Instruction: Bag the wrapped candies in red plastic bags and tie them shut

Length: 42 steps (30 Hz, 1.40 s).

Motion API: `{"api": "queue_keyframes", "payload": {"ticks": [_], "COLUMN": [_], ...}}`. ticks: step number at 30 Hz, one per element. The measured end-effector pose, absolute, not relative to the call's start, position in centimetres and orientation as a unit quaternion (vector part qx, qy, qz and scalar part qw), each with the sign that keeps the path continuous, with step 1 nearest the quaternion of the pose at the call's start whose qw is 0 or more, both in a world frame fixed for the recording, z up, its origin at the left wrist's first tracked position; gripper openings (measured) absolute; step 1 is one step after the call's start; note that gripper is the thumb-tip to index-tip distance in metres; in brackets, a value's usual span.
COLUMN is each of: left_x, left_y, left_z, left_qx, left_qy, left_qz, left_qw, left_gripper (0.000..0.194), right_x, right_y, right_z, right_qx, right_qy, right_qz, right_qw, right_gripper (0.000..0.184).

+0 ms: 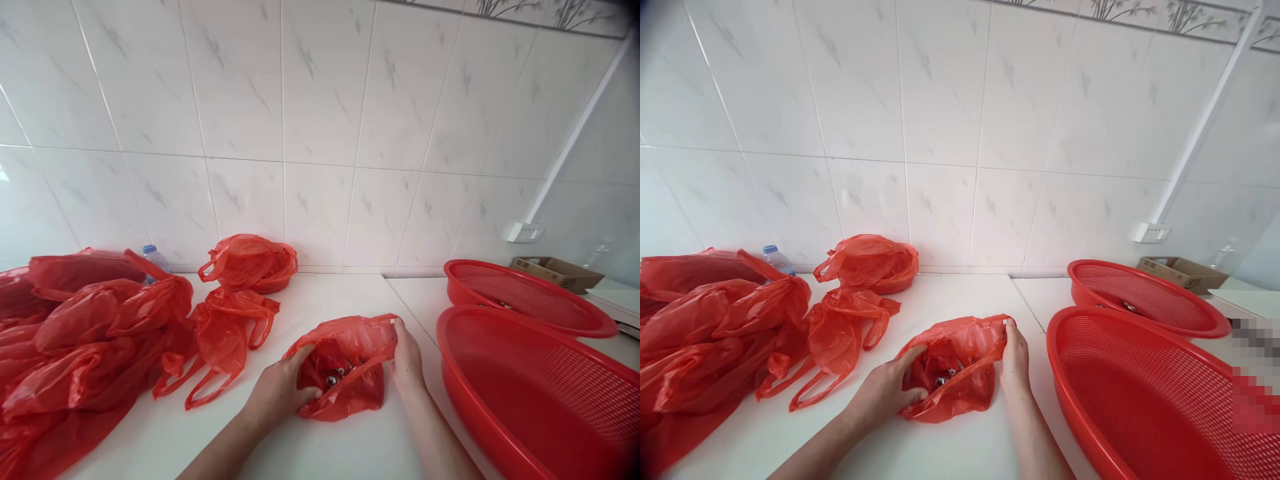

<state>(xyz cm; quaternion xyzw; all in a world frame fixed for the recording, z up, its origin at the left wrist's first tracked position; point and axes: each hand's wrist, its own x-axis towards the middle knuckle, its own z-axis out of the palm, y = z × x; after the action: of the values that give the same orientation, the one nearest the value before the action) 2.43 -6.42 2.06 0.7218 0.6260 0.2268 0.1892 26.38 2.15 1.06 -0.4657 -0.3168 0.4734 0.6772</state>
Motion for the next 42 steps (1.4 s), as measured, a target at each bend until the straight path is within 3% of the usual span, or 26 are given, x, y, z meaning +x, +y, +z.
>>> {"api": "queue_keyframes", "payload": {"ticks": [6, 11, 16, 22, 30, 36, 42], "left_x": [1.7, 1.1, -0.2, -0.5, 2.1, 4.3, 5.5], "left_y": [-6.2, -5.5, -4.2, -3.3, -2.8, -3.2, -3.2], "left_z": [1.6, 1.3, 5.0, 12.4, 18.7, 20.2, 18.7], "left_qx": [0.729, 0.643, 0.537, 0.425, 0.356, 0.406, 0.439], "left_qy": [0.599, 0.554, 0.524, 0.410, 0.310, 0.301, 0.330], "left_qz": [0.264, 0.446, 0.578, 0.704, 0.763, 0.728, 0.703], "left_qw": [0.201, 0.285, 0.321, 0.394, 0.442, 0.463, 0.452], "left_gripper": [0.031, 0.016, 0.003, 0.021, 0.018, 0.013, 0.012], "right_x": [26.6, 26.9, 27.1, 26.4, 26.0, 24.3, 22.9], "right_y": [2.4, 2.3, 2.4, 3.9, 2.5, 1.3, -1.9], "right_z": [0.7, 0.5, 2.4, 8.5, 14.5, 15.0, 15.7], "right_qx": [-0.453, -0.446, -0.410, -0.306, -0.180, -0.146, -0.245], "right_qy": [-0.279, -0.281, -0.298, -0.315, -0.283, -0.294, -0.493], "right_qz": [0.492, 0.498, 0.505, 0.515, 0.572, 0.600, 0.533], "right_qw": [0.689, 0.688, 0.699, 0.736, 0.749, 0.729, 0.643], "right_gripper": [0.035, 0.034, 0.032, 0.028, 0.021, 0.029, 0.037]}}
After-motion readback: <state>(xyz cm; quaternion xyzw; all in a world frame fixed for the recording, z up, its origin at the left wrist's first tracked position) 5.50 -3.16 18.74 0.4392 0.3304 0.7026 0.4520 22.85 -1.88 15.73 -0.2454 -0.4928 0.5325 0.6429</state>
